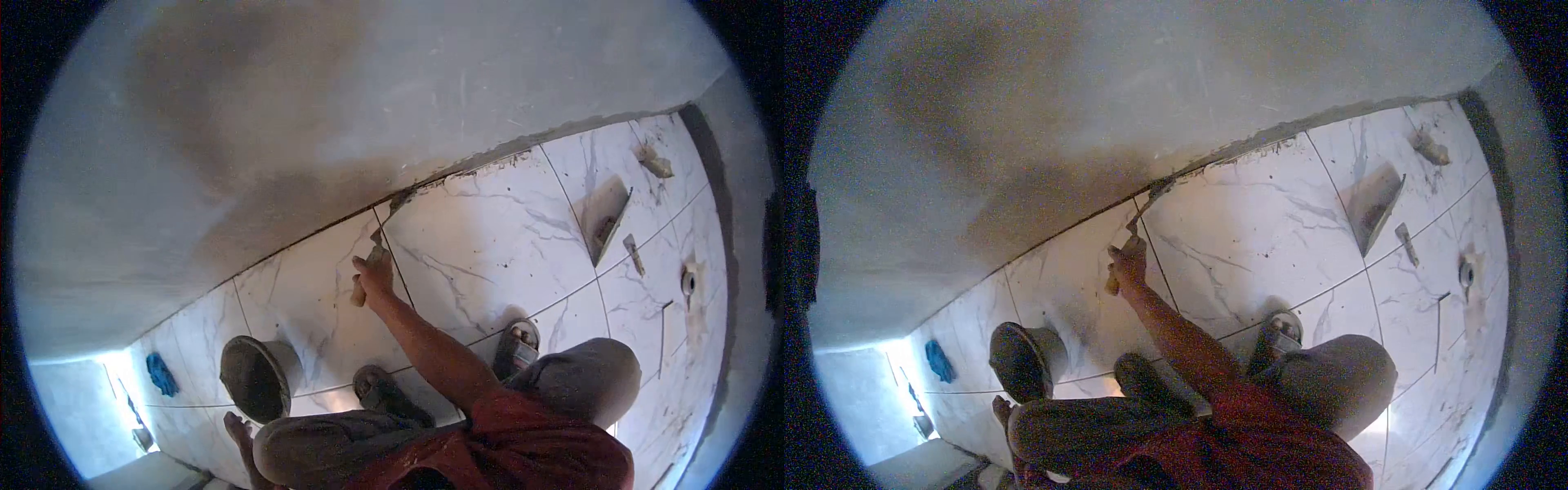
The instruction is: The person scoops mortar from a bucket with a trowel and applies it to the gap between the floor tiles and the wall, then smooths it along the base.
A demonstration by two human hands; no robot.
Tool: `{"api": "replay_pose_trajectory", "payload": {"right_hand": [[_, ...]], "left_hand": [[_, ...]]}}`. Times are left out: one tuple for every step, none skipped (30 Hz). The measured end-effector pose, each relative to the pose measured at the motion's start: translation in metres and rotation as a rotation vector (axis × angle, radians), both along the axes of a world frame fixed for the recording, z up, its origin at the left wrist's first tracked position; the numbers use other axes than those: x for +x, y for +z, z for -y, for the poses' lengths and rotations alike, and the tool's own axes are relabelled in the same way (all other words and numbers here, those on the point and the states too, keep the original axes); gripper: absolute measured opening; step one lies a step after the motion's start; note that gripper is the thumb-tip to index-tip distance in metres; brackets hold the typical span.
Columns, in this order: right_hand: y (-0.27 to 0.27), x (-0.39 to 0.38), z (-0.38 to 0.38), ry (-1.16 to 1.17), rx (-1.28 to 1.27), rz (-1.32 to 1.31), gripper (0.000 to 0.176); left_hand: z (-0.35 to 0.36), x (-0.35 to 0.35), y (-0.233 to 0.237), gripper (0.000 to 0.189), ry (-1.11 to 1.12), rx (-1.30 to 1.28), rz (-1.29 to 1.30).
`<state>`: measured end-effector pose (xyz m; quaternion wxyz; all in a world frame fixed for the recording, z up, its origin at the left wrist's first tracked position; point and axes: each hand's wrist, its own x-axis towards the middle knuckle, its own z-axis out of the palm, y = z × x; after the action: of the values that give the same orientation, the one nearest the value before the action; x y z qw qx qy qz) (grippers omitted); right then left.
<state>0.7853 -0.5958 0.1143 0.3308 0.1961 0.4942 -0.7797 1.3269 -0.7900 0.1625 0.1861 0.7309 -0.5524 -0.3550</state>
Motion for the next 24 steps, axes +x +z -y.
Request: {"api": "replay_pose_trajectory", "payload": {"right_hand": [[0.004,-0.003,0.009,-0.031,0.016,-0.026,0.057],[0.009,-0.009,0.015,-0.038,0.001,-0.013,0.057],[0.017,-0.017,0.02,-0.033,-0.076,0.025,0.052],[0.024,-0.022,0.023,-0.025,-0.152,0.066,0.048],[0.037,-0.027,0.025,-0.062,-0.125,0.005,0.048],[0.043,-0.034,0.027,-0.07,-0.139,0.014,0.048],[0.046,-0.042,0.028,-0.081,-0.211,0.05,0.047],[0.048,-0.045,0.025,-0.087,-0.278,0.087,0.047],[0.048,-0.045,0.021,-0.09,-0.281,0.092,0.047],[0.049,-0.047,0.017,-0.106,-0.345,0.09,0.046],[0.049,-0.048,0.013,-0.121,-0.408,0.087,0.045],[0.048,-0.048,0.006,-0.124,-0.411,0.084,0.045],[0.047,-0.045,-0.003,-0.089,-0.397,0.066,0.043],[0.046,-0.039,-0.01,-0.054,-0.38,0.05,0.042],[0.045,-0.032,-0.016,-0.054,-0.376,0.052,0.042],[0.045,-0.023,-0.022,-0.026,-0.4,0.017,0.041],[0.046,-0.015,-0.026,0.003,-0.423,-0.018,0.041],[0.05,-0.007,-0.028,0.008,-0.416,-0.019,0.041],[0.054,0.004,-0.027,0.016,-0.373,-0.053,0.04],[0.057,0.015,-0.025,0.023,-0.333,-0.088,0.039],[0.049,0.024,-0.019,-0.032,-0.386,-0.085,0.039],[0.039,0.029,-0.014,-0.027,-0.387,-0.084,0.039],[0.03,0.032,-0.009,-0.04,-0.387,-0.054,0.04],[0.03,0.032,-0.004,-0.052,-0.388,-0.026,0.04]], "left_hand": [[0.002,-0.003,0.014,0.04,0.079,-0.034,-0.023],[-0.006,-0.046,0.06,0.044,0.07,-0.004,-0.041],[0.015,-0.033,0.065,0.045,-0.263,-0.22,-0.03],[-0.024,-0.138,0.145,0.044,-0.134,-0.139,-0.151],[-0.019,-0.162,0.171,0.045,-0.288,-0.199,-0.264],[-0.053,-0.242,0.222,0.048,-0.442,-0.279,-0.173],[-0.076,-0.291,0.253,0.052,-0.595,-0.383,-0.159],[-0.094,-0.33,0.271,0.053,-0.72,-0.464,-0.183],[-0.11,-0.364,0.281,0.064,-0.814,-0.473,-0.181],[-0.122,-0.387,0.283,0.062,-0.967,-0.481,-0.193],[-0.144,-0.412,0.283,0.057,-0.998,-0.379,-0.174],[-0.161,-0.433,0.282,0.05,-1.227,-0.348,-0.078],[-0.181,-0.451,0.277,0.041,-1.356,-0.355,0.204],[-0.203,-0.47,0.277,0.03,-1.44,-0.172,0.526],[-0.205,-0.464,0.253,0.022,-1.651,-0.244,0.206],[-0.209,-0.462,0.244,0.026,-1.88,-0.374,0.175],[-0.211,-0.462,0.239,0.031,-2.104,-0.513,0.137],[-0.214,-0.462,0.234,0.031,-2.098,-0.509,0.13],[-0.217,-0.46,0.23,0.032,-2.065,-0.276,0.024],[-0.218,-0.458,0.228,0.033,-2.016,-0.048,-0.078],[-0.217,-0.457,0.228,0.033,-2.01,-0.047,-0.079],[-0.215,-0.457,0.231,0.033,-2.116,-0.096,-0.067],[-0.213,-0.457,0.235,0.033,-2.222,-0.151,-0.054],[-0.211,-0.456,0.237,0.032,-2.328,-0.21,-0.039]]}}
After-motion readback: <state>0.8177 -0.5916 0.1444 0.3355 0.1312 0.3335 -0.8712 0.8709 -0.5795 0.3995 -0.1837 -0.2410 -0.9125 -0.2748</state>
